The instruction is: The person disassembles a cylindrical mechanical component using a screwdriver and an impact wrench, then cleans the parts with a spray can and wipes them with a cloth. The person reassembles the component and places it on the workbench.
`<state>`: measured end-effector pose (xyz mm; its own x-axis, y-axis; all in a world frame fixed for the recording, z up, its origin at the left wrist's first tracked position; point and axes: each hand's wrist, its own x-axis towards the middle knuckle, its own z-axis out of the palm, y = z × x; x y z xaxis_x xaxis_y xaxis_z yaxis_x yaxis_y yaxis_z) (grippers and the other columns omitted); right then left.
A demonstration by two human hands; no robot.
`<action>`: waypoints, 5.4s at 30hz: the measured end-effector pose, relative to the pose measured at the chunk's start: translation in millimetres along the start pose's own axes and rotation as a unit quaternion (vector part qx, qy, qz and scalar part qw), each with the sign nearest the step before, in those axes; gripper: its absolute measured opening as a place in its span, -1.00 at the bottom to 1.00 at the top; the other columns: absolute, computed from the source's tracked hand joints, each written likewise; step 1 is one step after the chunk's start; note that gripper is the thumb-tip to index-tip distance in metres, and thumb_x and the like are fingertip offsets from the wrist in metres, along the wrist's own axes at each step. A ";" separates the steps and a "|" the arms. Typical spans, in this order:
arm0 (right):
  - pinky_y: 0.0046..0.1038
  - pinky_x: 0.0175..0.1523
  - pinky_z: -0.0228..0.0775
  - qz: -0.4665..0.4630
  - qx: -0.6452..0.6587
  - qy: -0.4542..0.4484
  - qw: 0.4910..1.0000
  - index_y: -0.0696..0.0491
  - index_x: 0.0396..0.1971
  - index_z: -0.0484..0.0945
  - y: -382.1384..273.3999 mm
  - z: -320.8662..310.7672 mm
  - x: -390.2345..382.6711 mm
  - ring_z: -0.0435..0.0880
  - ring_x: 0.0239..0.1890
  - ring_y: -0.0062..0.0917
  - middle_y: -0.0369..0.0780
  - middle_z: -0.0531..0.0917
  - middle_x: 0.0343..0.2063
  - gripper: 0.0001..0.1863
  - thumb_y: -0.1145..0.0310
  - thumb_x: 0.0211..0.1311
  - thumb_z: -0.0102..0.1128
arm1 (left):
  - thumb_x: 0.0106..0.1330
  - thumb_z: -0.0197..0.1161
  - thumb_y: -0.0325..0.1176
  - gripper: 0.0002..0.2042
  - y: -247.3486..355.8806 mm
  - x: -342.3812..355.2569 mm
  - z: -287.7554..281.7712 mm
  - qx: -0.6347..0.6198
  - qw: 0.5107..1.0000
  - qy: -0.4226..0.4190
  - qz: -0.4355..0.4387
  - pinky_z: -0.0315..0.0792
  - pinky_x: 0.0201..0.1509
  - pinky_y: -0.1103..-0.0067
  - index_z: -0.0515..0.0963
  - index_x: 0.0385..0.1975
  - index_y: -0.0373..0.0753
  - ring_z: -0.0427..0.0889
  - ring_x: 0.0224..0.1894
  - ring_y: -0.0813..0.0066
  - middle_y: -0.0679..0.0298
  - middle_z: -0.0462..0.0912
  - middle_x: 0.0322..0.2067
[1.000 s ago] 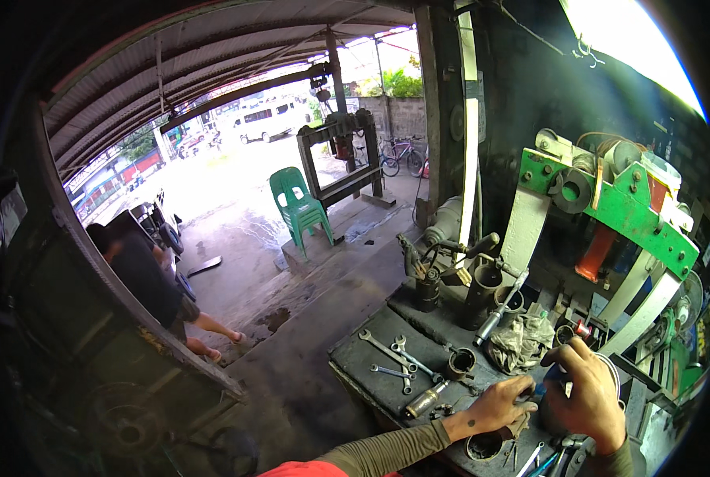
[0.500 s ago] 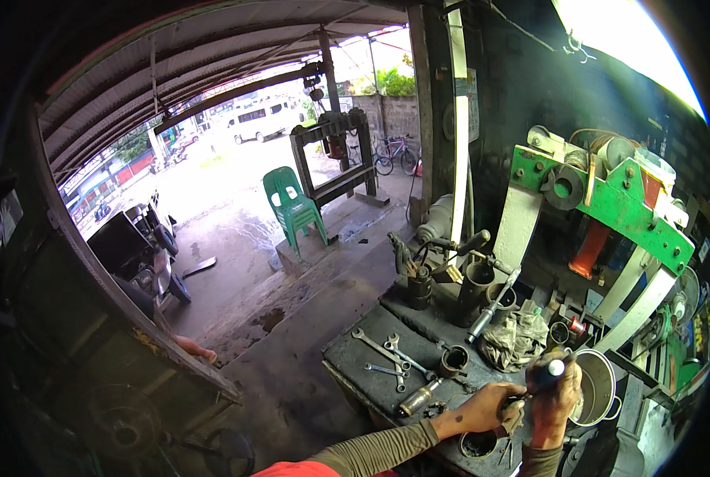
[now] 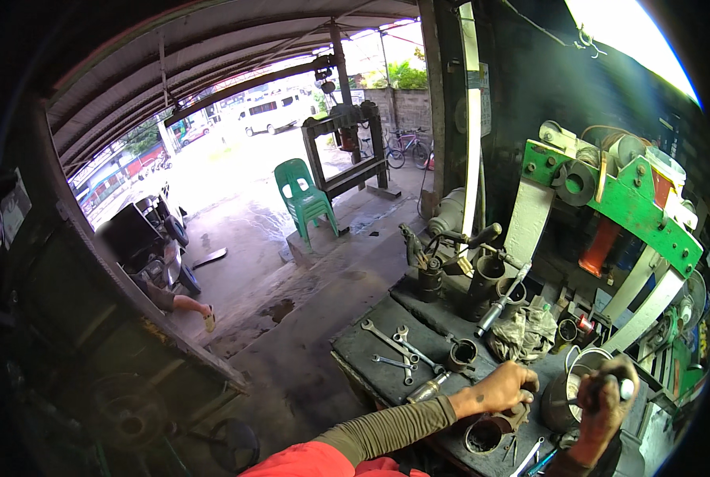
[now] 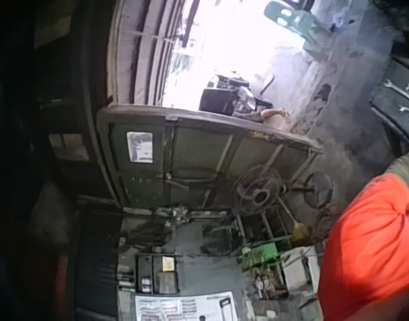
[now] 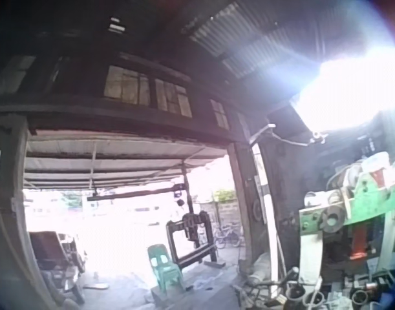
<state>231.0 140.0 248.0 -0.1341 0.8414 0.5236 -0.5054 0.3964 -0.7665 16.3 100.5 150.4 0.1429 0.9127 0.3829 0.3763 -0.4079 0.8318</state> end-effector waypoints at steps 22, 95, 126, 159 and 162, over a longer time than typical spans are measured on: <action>-0.64 -0.35 0.30 0.320 -0.342 -0.013 0.883 0.12 -0.17 0.74 18.5 1.8 -124.1 0.44 -0.45 -0.75 -0.41 0.62 -0.44 -0.79 0.28 0.40 0.46 | 0.14 0.35 -0.47 -0.70 1.0 26.0 8.4 0.265 0.942 -0.202 0.036 0.61 0.08 0.12 0.61 -0.14 -0.50 0.74 -0.09 -0.22 -0.18 0.74 -0.27; -0.46 -0.18 0.29 0.279 -0.370 0.052 0.885 0.13 -0.35 0.63 63.7 -52.4 -182.3 0.45 -0.36 -0.63 -0.34 0.55 -0.46 -0.80 0.42 0.23 0.53 | 0.28 0.36 -0.29 -0.51 19.0 21.6 6.3 0.337 0.928 -0.161 0.011 0.57 0.15 0.15 0.50 0.14 -0.45 0.70 0.05 -0.11 -0.14 0.67 0.01; -0.57 -0.28 0.40 0.240 -0.335 0.079 0.908 0.21 -0.26 0.67 15.0 -33.8 -163.3 0.50 -0.37 -0.75 -0.37 0.61 -0.44 -0.75 0.33 0.34 0.52 | 0.20 0.28 -0.45 -0.75 43.1 30.6 -7.3 0.306 0.937 -0.170 0.021 0.56 0.08 0.13 0.60 -0.14 -0.41 0.69 -0.07 -0.23 -0.15 0.70 -0.18; -0.57 -0.54 0.20 0.165 -0.109 0.192 0.961 0.14 -0.38 0.58 10.9 -45.9 -128.5 0.44 -0.60 -0.72 -0.37 0.51 -0.55 -0.61 0.10 0.50 0.31 | 0.07 0.60 -0.17 -0.49 40.4 -45.4 0.6 0.158 0.976 -0.140 0.056 0.07 0.54 0.11 0.69 0.09 0.00 0.38 0.48 0.04 0.30 0.65 0.21; -0.46 -0.58 0.13 0.102 0.109 0.074 0.986 0.16 -0.44 0.47 -25.8 6.9 -95.2 0.27 -0.70 -0.63 -0.27 0.42 -0.62 -0.41 -0.11 0.57 -0.06 | 0.06 0.61 -0.16 -0.49 29.7 -50.2 8.7 0.142 0.981 -0.118 0.058 0.07 0.53 0.12 0.69 0.07 0.00 0.36 0.49 0.06 0.34 0.66 0.21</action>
<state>250.9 47.1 220.5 -0.1343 0.9465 0.2934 -0.6538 0.1379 -0.7440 28.3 42.7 152.5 0.3957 0.8542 0.3373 0.5799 -0.5172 0.6294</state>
